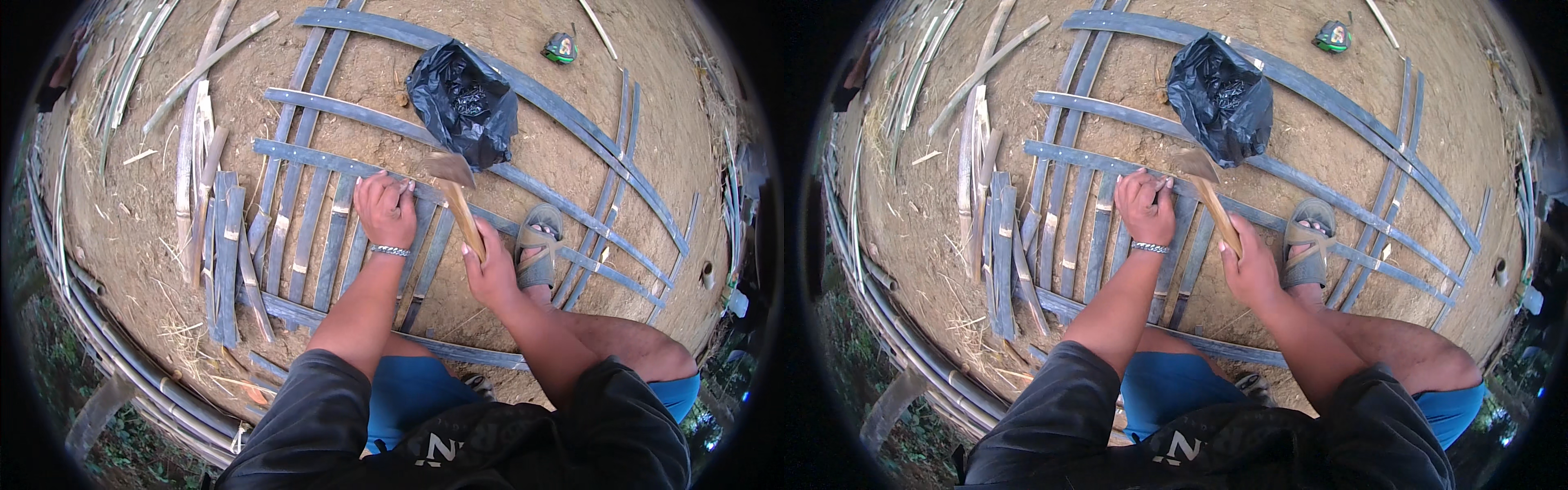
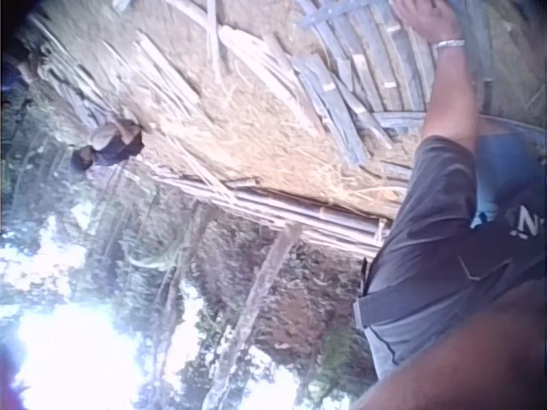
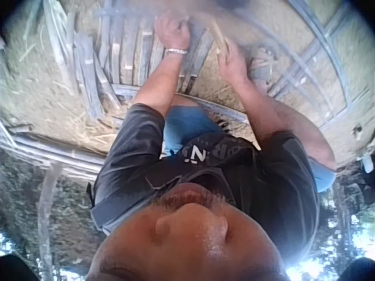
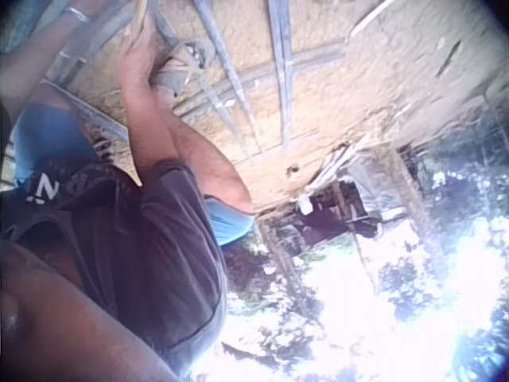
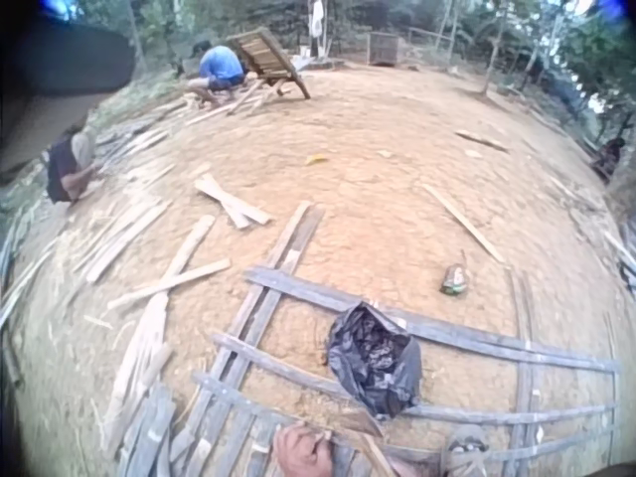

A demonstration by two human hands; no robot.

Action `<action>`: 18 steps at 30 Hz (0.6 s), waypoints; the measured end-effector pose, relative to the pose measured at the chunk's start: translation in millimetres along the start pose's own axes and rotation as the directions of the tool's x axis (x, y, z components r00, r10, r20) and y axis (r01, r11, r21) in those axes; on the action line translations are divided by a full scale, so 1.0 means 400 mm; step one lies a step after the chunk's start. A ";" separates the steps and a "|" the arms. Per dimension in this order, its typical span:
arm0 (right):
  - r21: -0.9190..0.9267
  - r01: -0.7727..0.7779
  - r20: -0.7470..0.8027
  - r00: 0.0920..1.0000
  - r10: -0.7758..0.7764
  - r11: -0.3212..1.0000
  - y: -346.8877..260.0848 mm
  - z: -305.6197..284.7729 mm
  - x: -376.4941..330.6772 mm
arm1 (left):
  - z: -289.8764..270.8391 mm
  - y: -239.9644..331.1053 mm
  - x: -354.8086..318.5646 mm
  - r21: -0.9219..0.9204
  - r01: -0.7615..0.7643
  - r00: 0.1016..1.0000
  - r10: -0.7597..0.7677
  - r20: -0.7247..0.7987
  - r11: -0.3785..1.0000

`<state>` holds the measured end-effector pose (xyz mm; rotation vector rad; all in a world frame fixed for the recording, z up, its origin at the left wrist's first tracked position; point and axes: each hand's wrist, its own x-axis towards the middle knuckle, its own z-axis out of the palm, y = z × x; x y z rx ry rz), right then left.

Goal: The person assembles a metal frame by hammering nails into intersecting metal strips. They repeatedly pick up nails from a black plastic bag and use a hammer to secure the strips together on the ground.

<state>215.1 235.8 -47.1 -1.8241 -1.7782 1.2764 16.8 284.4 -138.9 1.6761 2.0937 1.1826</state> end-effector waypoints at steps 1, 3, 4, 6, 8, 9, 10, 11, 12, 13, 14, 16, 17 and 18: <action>-0.011 -0.019 -0.011 1.000 0.019 1.000 0.009 0.016 -0.017 | 0.000 0.001 0.002 0.002 0.000 1.000 0.000 0.000 1.000; -0.061 -0.015 0.017 1.000 0.016 0.998 0.016 0.021 -0.019 | -0.002 0.003 0.003 0.005 0.000 1.000 0.000 0.004 1.000; -0.099 0.010 0.057 0.998 -0.004 0.995 0.014 0.011 -0.009 | -0.004 0.004 0.004 0.004 0.000 1.000 0.000 0.008 1.000; -0.136 0.057 0.092 0.995 -0.045 0.989 0.003 0.000 -0.003 | -0.005 0.001 0.004 -0.002 0.001 1.000 -0.001 0.008 1.000; -0.138 0.101 0.082 0.993 -0.090 0.985 -0.007 -0.004 -0.001 | -0.004 -0.004 0.003 -0.014 0.002 1.000 -0.002 0.001 1.000; -0.140 0.117 0.071 0.992 -0.108 0.983 -0.007 -0.003 0.000 | -0.004 -0.004 0.002 -0.015 0.006 1.000 -0.006 0.009 1.000; -0.142 0.133 0.060 0.990 -0.125 0.981 -0.006 -0.003 0.004 | -0.003 -0.003 0.003 -0.016 0.011 1.000 -0.011 0.016 1.000; -0.144 0.149 0.049 0.988 -0.143 0.978 -0.006 -0.002 0.007 | -0.002 -0.003 0.002 -0.017 0.015 1.000 -0.015 0.024 1.000; -0.150 0.132 0.058 0.991 -0.124 0.980 -0.007 -0.004 0.011 | -0.002 -0.002 0.004 -0.008 0.014 1.000 -0.014 0.025 1.000; -0.157 0.114 0.068 0.992 -0.105 0.981 -0.007 -0.007 0.015 | -0.003 -0.001 0.003 0.002 0.014 1.000 -0.014 0.026 1.000; -0.165 0.097 0.078 0.993 -0.085 0.982 -0.007 -0.011 0.019 | -0.002 0.001 0.005 0.012 0.013 1.000 -0.013 0.027 1.000; -0.149 0.139 0.041 0.990 -0.134 0.979 -0.020 -0.015 0.015 | -0.002 0.000 0.006 -0.001 0.020 1.000 -0.020 0.018 1.000; -0.142 0.160 0.023 0.987 -0.158 0.977 -0.025 -0.015 0.012 | -0.004 -0.002 0.006 -0.007 0.024 1.000 -0.024 0.013 1.000; -0.138 0.192 0.009 0.981 -0.193 0.972 -0.021 -0.011 0.008 | -0.003 0.000 0.006 -0.011 0.026 1.000 -0.026 0.015 1.000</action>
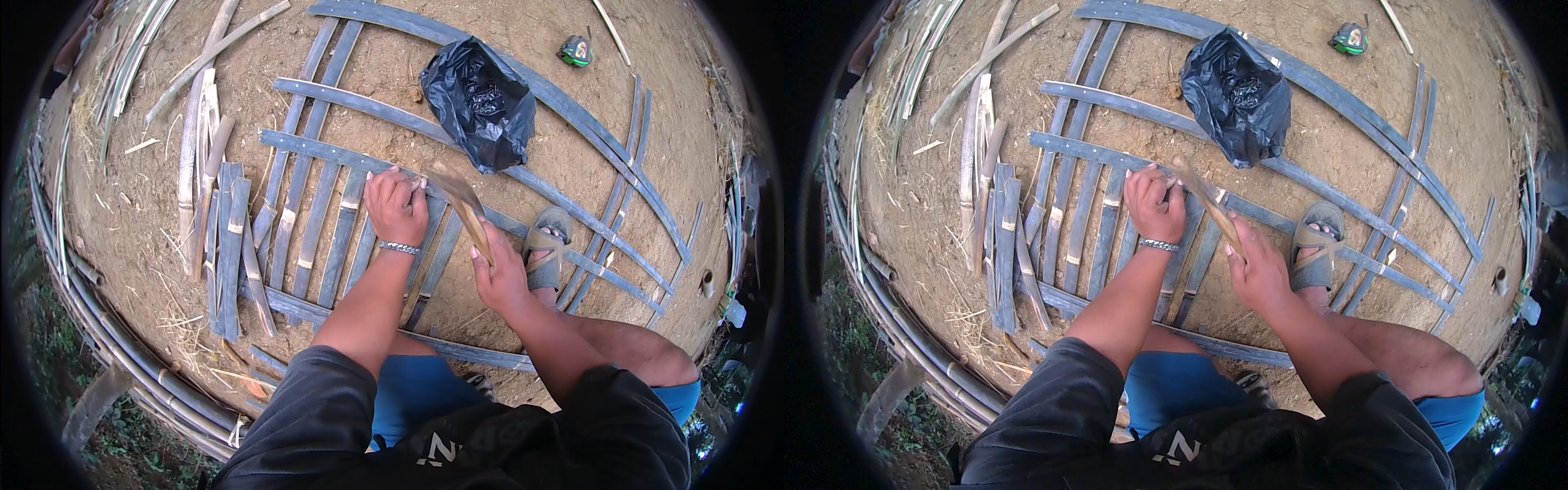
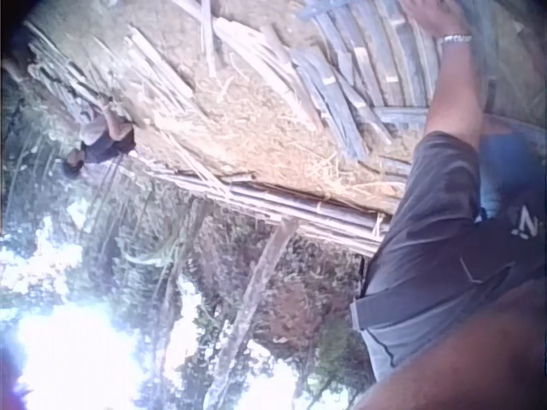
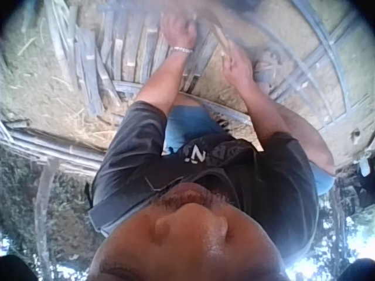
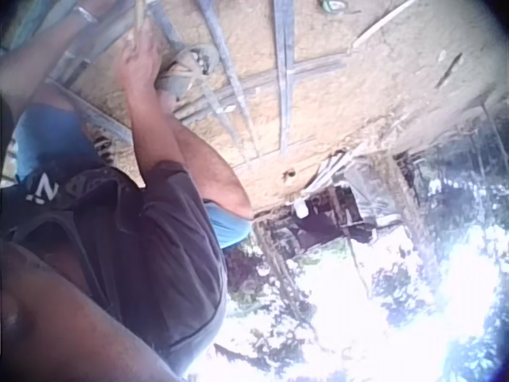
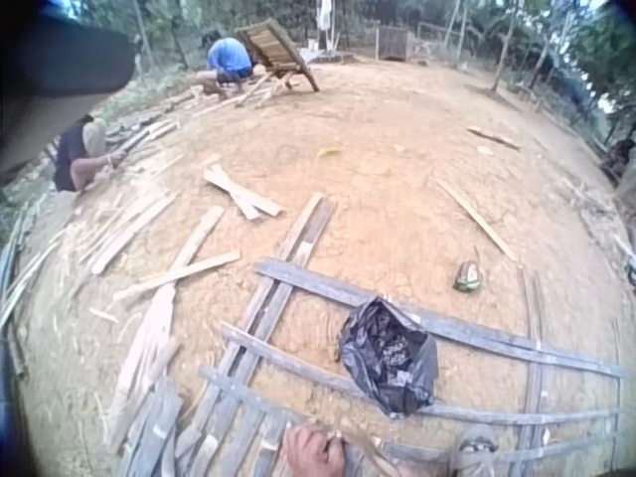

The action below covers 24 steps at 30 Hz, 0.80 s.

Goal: The person assembles a metal frame by hammering nails into intersecting metal strips. They repeatedly pick up nails from a black plastic bag and use a hammer to secure the strips together on the ground.

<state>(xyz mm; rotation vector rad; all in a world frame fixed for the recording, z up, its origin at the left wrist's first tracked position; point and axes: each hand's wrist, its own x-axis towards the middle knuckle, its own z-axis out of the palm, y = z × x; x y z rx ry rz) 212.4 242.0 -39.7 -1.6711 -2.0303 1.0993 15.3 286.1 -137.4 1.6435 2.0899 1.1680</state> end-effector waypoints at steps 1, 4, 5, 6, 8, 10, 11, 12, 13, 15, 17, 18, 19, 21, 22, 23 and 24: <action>0.003 0.033 -0.019 0.999 -0.033 0.999 0.005 0.009 -0.005 | 0.000 0.002 0.000 -0.003 0.002 1.000 -0.002 0.002 1.000; -0.028 -0.060 0.064 0.996 0.062 0.998 0.007 0.017 -0.012 | -0.003 0.002 0.000 0.017 0.007 1.000 -0.007 0.024 1.000; -0.050 -0.122 0.112 0.985 0.127 0.991 0.006 0.017 -0.010 | -0.003 0.001 0.000 0.030 0.008 0.999 -0.009 0.034 1.000; -0.014 -0.104 0.080 0.991 0.104 0.995 0.001 0.016 -0.009 | -0.003 0.000 0.000 0.020 0.002 1.000 -0.003 0.028 1.000; 0.055 -0.064 0.014 0.998 0.063 0.996 -0.009 0.011 -0.007 | 0.000 -0.003 -0.001 0.001 -0.008 1.000 0.008 0.016 1.000; 0.053 -0.007 -0.034 0.999 0.009 0.999 -0.008 0.010 -0.008 | 0.001 0.001 -0.001 -0.004 -0.005 1.000 0.005 0.013 1.000; 0.051 0.021 -0.059 0.998 -0.018 0.998 -0.007 0.009 -0.009 | 0.000 0.003 -0.001 -0.007 -0.003 1.000 0.004 0.011 1.000; 0.033 -0.050 0.018 0.999 0.049 0.998 -0.006 0.008 -0.005 | -0.001 0.002 -0.001 0.006 0.002 1.000 -0.002 0.015 1.000; 0.009 -0.119 0.092 0.989 0.117 0.993 -0.004 0.006 0.000 | -0.003 0.001 -0.002 0.019 0.007 1.000 -0.007 0.019 1.000; -0.003 -0.160 0.136 0.978 0.159 0.987 -0.006 0.001 0.007 | -0.004 0.001 -0.001 0.028 0.010 1.000 -0.010 0.025 1.000; 0.031 -0.107 0.078 0.991 0.105 0.994 -0.016 -0.008 0.012 | -0.005 0.001 0.001 0.023 0.005 0.999 -0.005 0.031 1.000; 0.042 -0.044 0.011 0.999 0.044 0.998 -0.011 -0.002 0.010 | -0.002 0.002 0.001 0.013 0.006 1.000 -0.006 0.027 1.000; 0.048 0.019 -0.057 0.998 -0.016 0.999 -0.003 0.008 0.006 | 0.001 0.002 0.001 0.002 0.007 1.000 -0.007 0.022 1.000; 0.027 -0.010 -0.021 1.000 0.011 1.000 0.002 0.013 0.004 | 0.001 0.002 -0.001 0.000 0.010 1.000 -0.010 0.021 1.000; -0.004 -0.100 0.081 0.992 0.100 0.995 0.003 0.011 0.004 | -0.001 0.001 -0.002 0.008 0.011 1.000 -0.011 0.025 1.000; -0.045 -0.186 0.178 0.965 0.191 0.982 0.003 0.009 0.004 | -0.002 0.001 -0.003 0.016 0.012 0.999 -0.012 0.030 1.000; -0.020 -0.163 0.148 0.975 0.164 0.986 -0.001 0.006 0.006 | -0.001 -0.002 -0.003 0.019 0.011 1.000 -0.011 0.023 1.000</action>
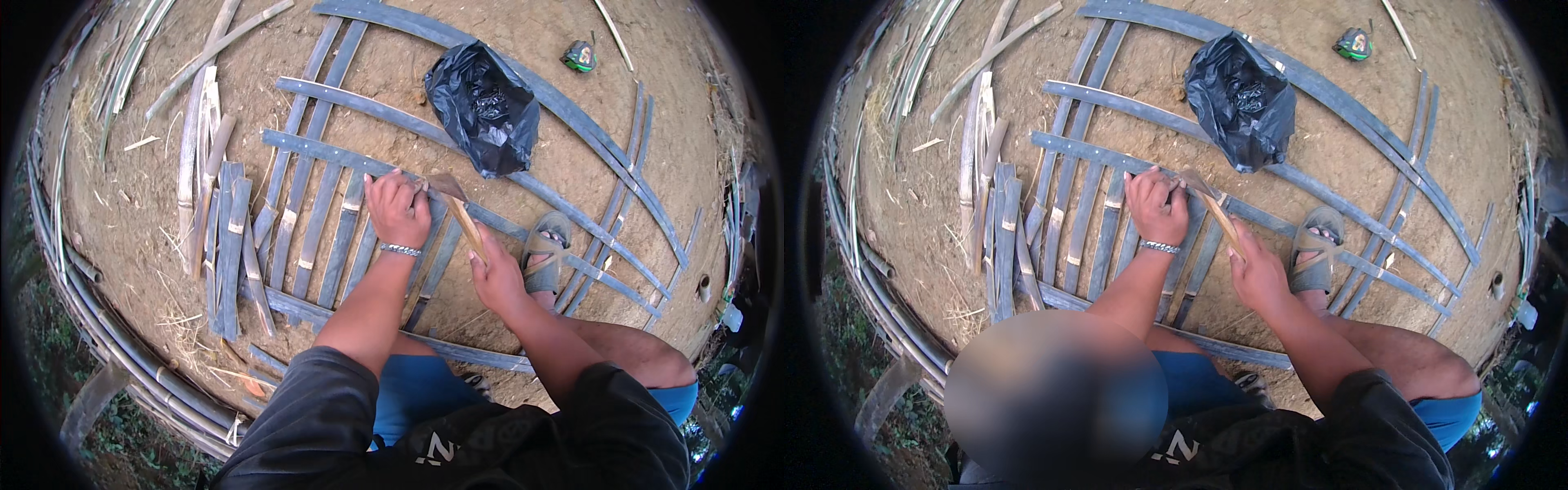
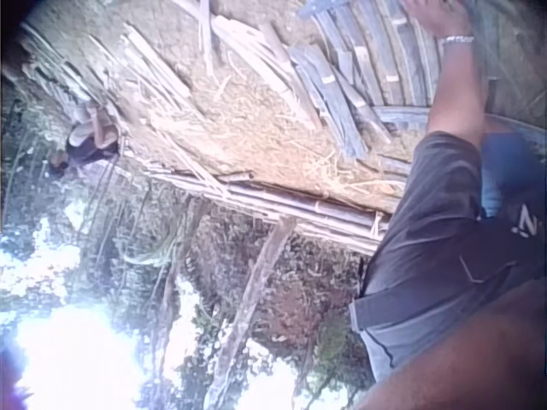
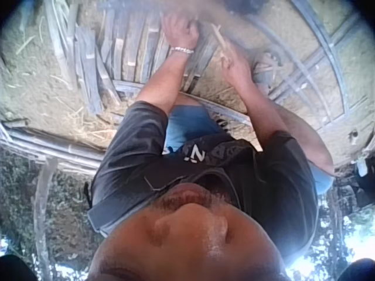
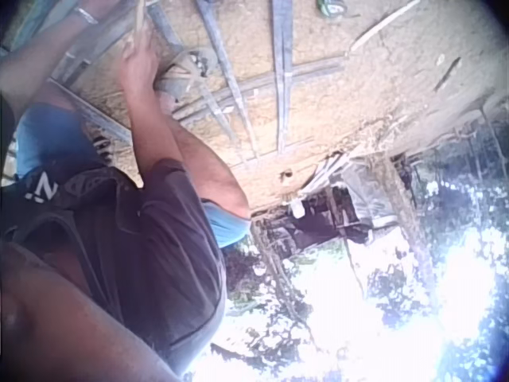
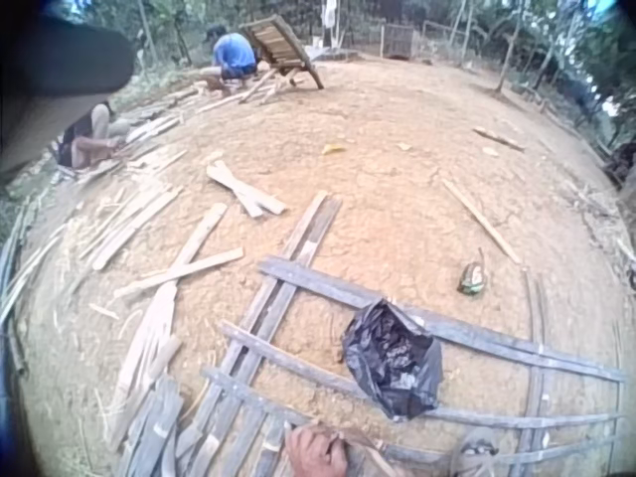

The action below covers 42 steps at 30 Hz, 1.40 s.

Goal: The person assembles a metal frame by hammering nails into intersecting metal strips. They repeatedly pick up nails from a black plastic bag and use a hammer to secure the strips together on the ground.

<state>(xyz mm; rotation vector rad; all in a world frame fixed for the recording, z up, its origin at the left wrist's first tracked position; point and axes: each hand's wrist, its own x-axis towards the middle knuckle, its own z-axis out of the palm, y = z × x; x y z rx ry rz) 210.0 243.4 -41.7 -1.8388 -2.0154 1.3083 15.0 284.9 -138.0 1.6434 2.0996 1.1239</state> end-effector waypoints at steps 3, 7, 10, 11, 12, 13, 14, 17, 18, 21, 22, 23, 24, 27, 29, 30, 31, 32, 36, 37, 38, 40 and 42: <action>0.041 0.095 -0.107 0.990 -0.090 0.995 0.000 0.001 -0.009 | 0.004 -0.002 -0.002 0.000 -0.003 1.000 0.003 -0.010 1.000; 0.022 0.079 -0.068 0.995 -0.077 0.997 0.017 0.017 -0.010 | 0.001 -0.003 -0.002 0.003 -0.007 1.000 0.006 0.009 1.000; 0.040 0.062 -0.038 0.997 -0.060 0.997 -0.007 -0.002 -0.004 | 0.000 -0.003 0.000 0.008 -0.009 1.000 0.009 -0.004 1.000; 0.055 0.078 -0.055 0.996 -0.075 0.995 -0.012 -0.007 -0.003 | 0.000 -0.002 0.001 0.007 -0.010 1.000 0.010 -0.013 1.000; 0.059 0.120 -0.112 0.987 -0.113 0.991 -0.005 0.000 -0.008 | 0.002 0.000 0.000 0.000 -0.009 1.000 0.009 -0.012 1.000; 0.061 0.162 -0.169 0.974 -0.150 0.985 0.008 0.012 -0.014 | 0.004 0.002 0.001 -0.007 -0.008 1.000 0.008 -0.010 1.000; 0.060 0.204 -0.226 0.956 -0.186 0.977 0.016 0.019 -0.019 | 0.005 0.004 0.000 -0.014 -0.007 1.000 0.007 -0.009 1.000; -0.053 -0.034 0.036 0.999 0.036 0.998 -0.004 0.002 0.004 | 0.002 -0.003 -0.002 0.033 -0.009 1.000 0.009 0.011 0.999; -0.034 0.000 -0.001 1.000 0.000 0.999 -0.009 -0.003 0.005 | 0.002 -0.005 -0.002 0.031 -0.009 1.000 0.009 0.004 0.999; 0.013 0.133 -0.132 0.983 -0.130 0.991 -0.009 -0.004 0.000 | 0.006 -0.006 -0.002 0.019 -0.012 1.000 0.012 -0.010 1.000; 0.022 0.195 -0.187 0.964 -0.188 0.981 0.002 0.006 -0.004 | 0.008 -0.004 -0.001 0.011 -0.017 1.000 0.017 -0.013 1.000; 0.027 0.257 -0.241 0.940 -0.243 0.966 0.008 0.010 -0.006 | 0.008 -0.002 -0.001 0.003 -0.022 1.000 0.022 -0.016 1.000; 0.014 0.154 -0.133 0.980 -0.151 0.988 0.002 0.006 -0.001 | 0.007 -0.004 -0.001 0.009 -0.018 1.000 0.018 -0.012 1.000; -0.021 -0.008 0.033 0.999 0.009 1.000 -0.022 -0.012 0.010 | 0.002 -0.006 -0.001 0.016 -0.013 1.000 0.013 -0.010 1.000; 0.027 0.077 -0.060 0.995 -0.075 0.997 -0.026 -0.013 -0.001 | 0.002 -0.004 -0.001 0.006 -0.014 1.000 0.014 -0.020 1.000; 0.021 0.094 -0.080 0.993 -0.092 0.995 -0.015 -0.006 -0.006 | 0.002 -0.001 0.000 0.003 -0.015 1.000 0.015 -0.014 1.000; 0.015 0.111 -0.100 0.989 -0.109 0.994 0.004 0.006 -0.010 | 0.002 0.001 0.000 -0.001 -0.016 1.000 0.016 -0.009 1.000; 0.008 0.127 -0.120 0.985 -0.125 0.992 0.015 0.012 -0.014 | 0.002 0.004 0.000 -0.004 -0.017 1.000 0.017 -0.004 1.000; 0.020 -0.004 -0.022 1.000 0.005 1.000 0.002 0.000 0.014 | 0.000 -0.001 -0.002 0.034 -0.013 1.000 0.013 -0.007 0.999; 0.039 0.032 -0.082 0.996 -0.028 0.999 0.000 0.002 0.022 | 0.000 -0.002 -0.002 0.034 -0.016 1.000 0.016 -0.008 0.999; 0.055 0.069 -0.142 0.988 -0.060 0.996 -0.004 0.004 0.032 | 0.000 -0.003 -0.002 0.035 -0.018 1.000 0.019 -0.010 0.999; 0.033 0.030 -0.202 0.979 -0.022 0.999 -0.022 -0.007 0.081 | 0.002 -0.004 -0.001 0.037 -0.020 1.000 0.020 -0.012 0.999; -0.014 -0.009 -0.246 0.969 0.005 1.000 -0.030 -0.011 0.138 | -0.001 0.002 -0.003 0.033 -0.016 1.000 0.016 -0.008 0.999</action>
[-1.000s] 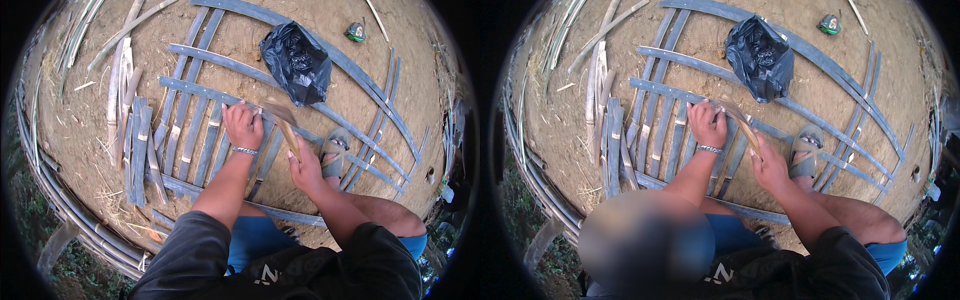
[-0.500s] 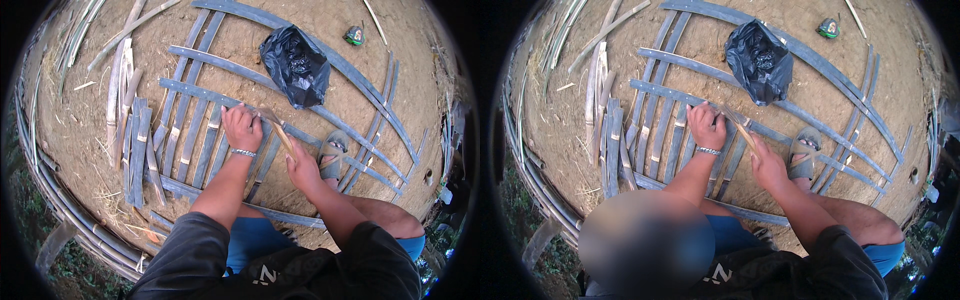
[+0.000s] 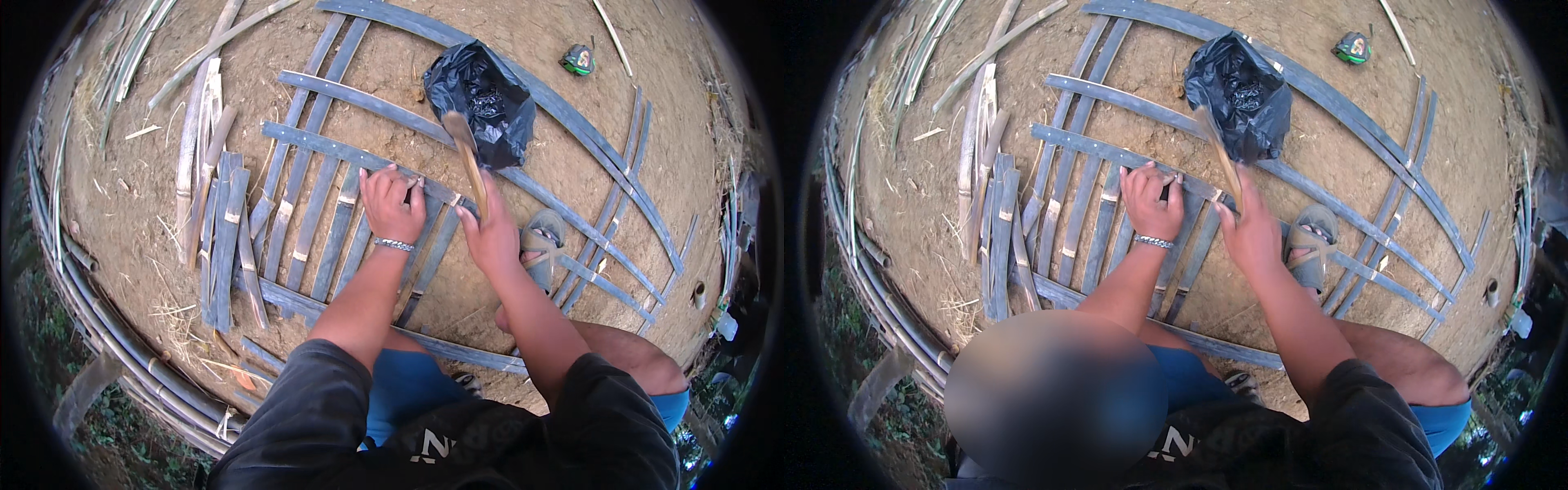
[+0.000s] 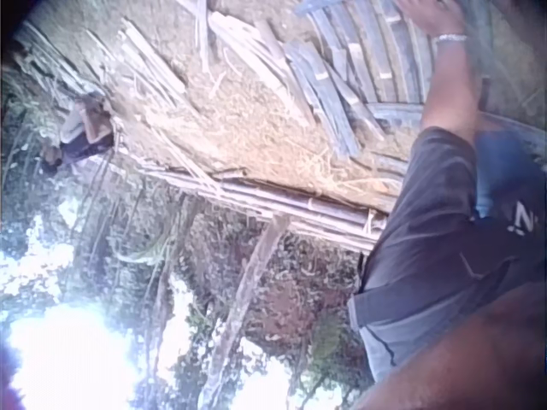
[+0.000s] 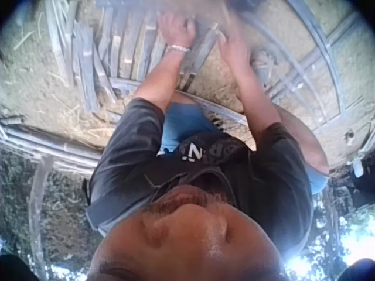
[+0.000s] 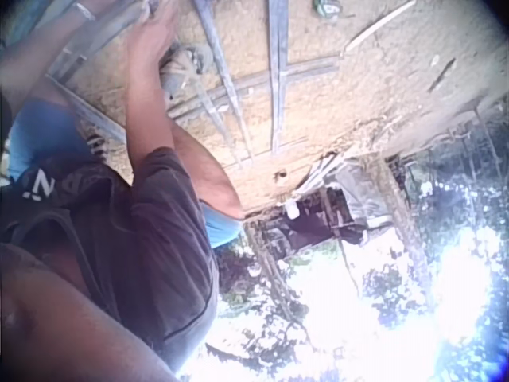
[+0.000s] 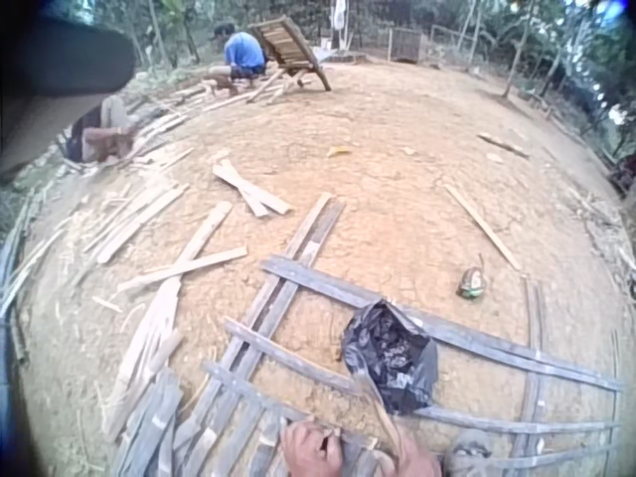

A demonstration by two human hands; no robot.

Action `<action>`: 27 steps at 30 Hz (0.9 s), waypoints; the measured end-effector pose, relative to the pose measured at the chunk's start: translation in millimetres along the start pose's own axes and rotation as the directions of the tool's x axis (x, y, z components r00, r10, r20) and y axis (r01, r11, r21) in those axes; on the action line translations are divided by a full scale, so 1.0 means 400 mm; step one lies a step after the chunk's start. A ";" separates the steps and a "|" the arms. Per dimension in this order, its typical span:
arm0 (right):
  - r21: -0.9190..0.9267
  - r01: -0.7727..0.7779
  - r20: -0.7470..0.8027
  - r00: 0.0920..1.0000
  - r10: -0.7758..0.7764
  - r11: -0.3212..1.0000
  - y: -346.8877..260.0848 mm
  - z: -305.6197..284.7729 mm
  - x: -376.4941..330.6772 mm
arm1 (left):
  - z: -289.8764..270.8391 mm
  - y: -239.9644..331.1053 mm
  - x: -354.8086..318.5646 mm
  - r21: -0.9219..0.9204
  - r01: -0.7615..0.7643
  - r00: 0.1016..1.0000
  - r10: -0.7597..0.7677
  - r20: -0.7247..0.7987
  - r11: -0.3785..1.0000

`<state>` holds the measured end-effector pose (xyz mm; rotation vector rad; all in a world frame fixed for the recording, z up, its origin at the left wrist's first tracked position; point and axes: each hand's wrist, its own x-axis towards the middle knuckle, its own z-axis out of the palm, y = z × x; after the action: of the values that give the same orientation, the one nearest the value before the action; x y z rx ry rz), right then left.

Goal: The person assembles a metal frame by hammering nails into intersecting metal strips. They repeatedly pick up nails from a black plastic bag and use a hammer to secure the strips together on the ground.

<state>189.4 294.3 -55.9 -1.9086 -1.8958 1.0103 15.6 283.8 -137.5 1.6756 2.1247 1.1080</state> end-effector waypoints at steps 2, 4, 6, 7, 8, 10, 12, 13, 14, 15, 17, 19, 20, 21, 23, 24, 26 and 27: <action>-0.088 -0.018 -0.037 0.999 0.015 0.996 -0.001 0.010 0.050 | -0.006 0.013 0.006 -0.019 0.007 1.000 -0.006 0.007 1.000; -0.142 -0.094 -0.009 0.996 0.094 0.985 0.012 0.027 0.071 | -0.010 0.009 0.004 -0.035 -0.004 1.000 0.004 0.010 0.999; -0.178 -0.165 0.026 0.985 0.173 0.970 0.006 0.028 0.081 | -0.020 0.001 0.002 -0.079 0.004 1.000 -0.002 0.032 0.997; -0.187 -0.198 0.050 0.976 0.211 0.962 -0.008 0.021 0.085 | -0.030 -0.004 0.000 -0.115 0.019 0.999 -0.013 0.053 0.993; -0.198 -0.232 0.072 0.966 0.250 0.953 -0.018 0.015 0.087 | -0.039 -0.011 0.002 -0.151 0.034 0.997 -0.023 0.075 0.988; -0.193 -0.251 0.088 0.958 0.271 0.949 -0.020 0.006 0.089 | -0.044 -0.019 0.020 -0.125 0.084 0.996 -0.087 -0.021 0.989; -0.193 -0.247 0.082 0.960 0.266 0.950 -0.016 0.007 0.091 | -0.049 -0.041 0.080 -0.056 0.089 0.987 -0.095 -0.132 0.994; -0.198 -0.229 0.073 0.966 0.247 0.953 -0.012 0.017 0.089 | -0.048 -0.056 0.139 0.007 0.076 0.978 -0.073 -0.196 0.997; -0.205 -0.209 0.064 0.972 0.226 0.956 -0.010 0.021 0.088 | -0.040 -0.068 0.191 0.097 0.091 0.983 -0.073 -0.170 0.991; -0.202 -0.210 0.077 0.970 0.229 0.957 -0.013 0.020 0.088 | -0.032 -0.082 0.241 0.191 0.103 0.986 -0.076 -0.145 0.976; -0.196 -0.214 0.099 0.967 0.236 0.957 -0.019 0.017 0.095 | -0.020 -0.097 0.273 0.326 0.123 0.992 -0.104 -0.075 0.937; -0.180 -0.167 0.042 0.983 0.177 0.969 0.006 0.031 0.088 | -0.002 -0.093 0.270 0.405 0.139 0.987 -0.162 0.022 0.904; -0.173 -0.141 0.014 0.989 0.145 0.975 0.015 0.035 0.084 | 0.005 -0.093 0.271 0.404 0.178 0.979 -0.204 0.024 0.898; -0.176 -0.156 0.032 0.986 0.164 0.972 0.016 0.038 0.084 | 0.008 -0.093 0.269 0.416 0.181 0.977 -0.210 0.025 0.891; -0.183 -0.187 0.068 0.977 0.202 0.965 0.012 0.037 0.084 | 0.014 -0.096 0.266 0.440 0.189 0.975 -0.223 0.027 0.878; -0.173 -0.136 0.046 0.988 0.146 0.976 0.015 0.038 0.080 | 0.010 -0.090 0.269 0.446 0.185 0.975 -0.220 0.028 0.876; -0.154 -0.033 0.001 0.999 0.033 0.987 0.025 0.035 0.071 | 0.005 -0.079 0.273 0.458 0.179 0.976 -0.217 0.030 0.871; -0.129 -0.013 -0.003 1.000 0.013 0.992 0.035 0.034 0.067 | 0.005 -0.077 0.273 0.463 0.173 0.976 -0.214 0.039 0.870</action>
<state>188.7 314.6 -82.2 -1.9930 -1.9952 0.9093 -42.0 381.5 -129.8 1.5927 2.5675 0.4836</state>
